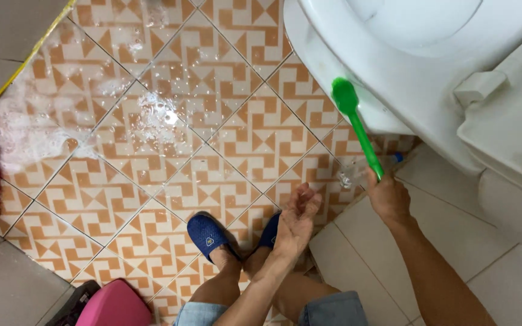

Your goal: Scrubbing the inside of a toilet bowl with a brush and rinsing the seat and exterior with a shower head.

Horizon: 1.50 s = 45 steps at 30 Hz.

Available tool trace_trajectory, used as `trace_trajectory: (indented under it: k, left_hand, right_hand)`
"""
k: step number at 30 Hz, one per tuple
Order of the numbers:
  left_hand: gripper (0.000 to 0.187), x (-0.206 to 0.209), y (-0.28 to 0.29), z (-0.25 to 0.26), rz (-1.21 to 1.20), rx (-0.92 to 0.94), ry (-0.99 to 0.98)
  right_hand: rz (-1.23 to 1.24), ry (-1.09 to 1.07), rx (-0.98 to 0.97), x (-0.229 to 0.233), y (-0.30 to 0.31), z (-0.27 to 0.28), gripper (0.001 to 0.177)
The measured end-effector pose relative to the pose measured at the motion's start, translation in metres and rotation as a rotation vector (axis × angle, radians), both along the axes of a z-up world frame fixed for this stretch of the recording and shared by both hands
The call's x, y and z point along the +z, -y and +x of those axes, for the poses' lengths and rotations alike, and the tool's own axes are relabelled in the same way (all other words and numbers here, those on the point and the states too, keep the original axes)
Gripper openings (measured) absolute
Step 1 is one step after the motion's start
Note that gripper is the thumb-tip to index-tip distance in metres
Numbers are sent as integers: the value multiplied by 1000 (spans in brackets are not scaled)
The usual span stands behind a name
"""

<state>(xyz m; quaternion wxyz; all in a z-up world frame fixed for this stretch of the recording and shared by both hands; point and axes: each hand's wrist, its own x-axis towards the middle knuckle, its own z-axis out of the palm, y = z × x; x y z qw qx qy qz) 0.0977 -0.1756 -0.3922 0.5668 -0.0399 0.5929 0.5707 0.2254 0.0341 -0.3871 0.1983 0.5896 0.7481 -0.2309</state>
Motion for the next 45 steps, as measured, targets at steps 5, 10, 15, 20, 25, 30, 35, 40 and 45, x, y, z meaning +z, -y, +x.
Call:
trace_trajectory:
  k: [5,10,15,20,25,30,35,40,45]
  left_hand:
    - [53,15,-8,-7,-11,23,114]
    - [57,17,-14,-24,95,102,82]
    - [54,60,-27,-52,-79,-61,-15]
    - [52,49,-31,-58,-17,-31,-63]
    - [55,51,-30,-55,-75,-94,-32]
    - [58,46,-41,-55,-78,-78,-16]
    - [60,41,-35,-58,-70,-33,17]
    - [62,60,-33,-76,-44,19,6]
    - [68,79,-22,-117,-50,323,-132]
  right_hand:
    - [137,11,119,-30,-20,-88,63]
    - [204,-71,148,-41,-2,-25,60]
    - [112,36,80,-54,-19,-82,64]
    - [104,-67,-41,-64,-2,-27,68]
    - [-36,-154,-132,-42,-7,-69,72]
    - [-109,86,-239,-38,-1,-70,77]
    - [28,-169,-1,-57,-11,-16,67]
    - [-171,144,-138,-4,18,-127,84]
    - [-317,-626,191,-32,138,-111,50]
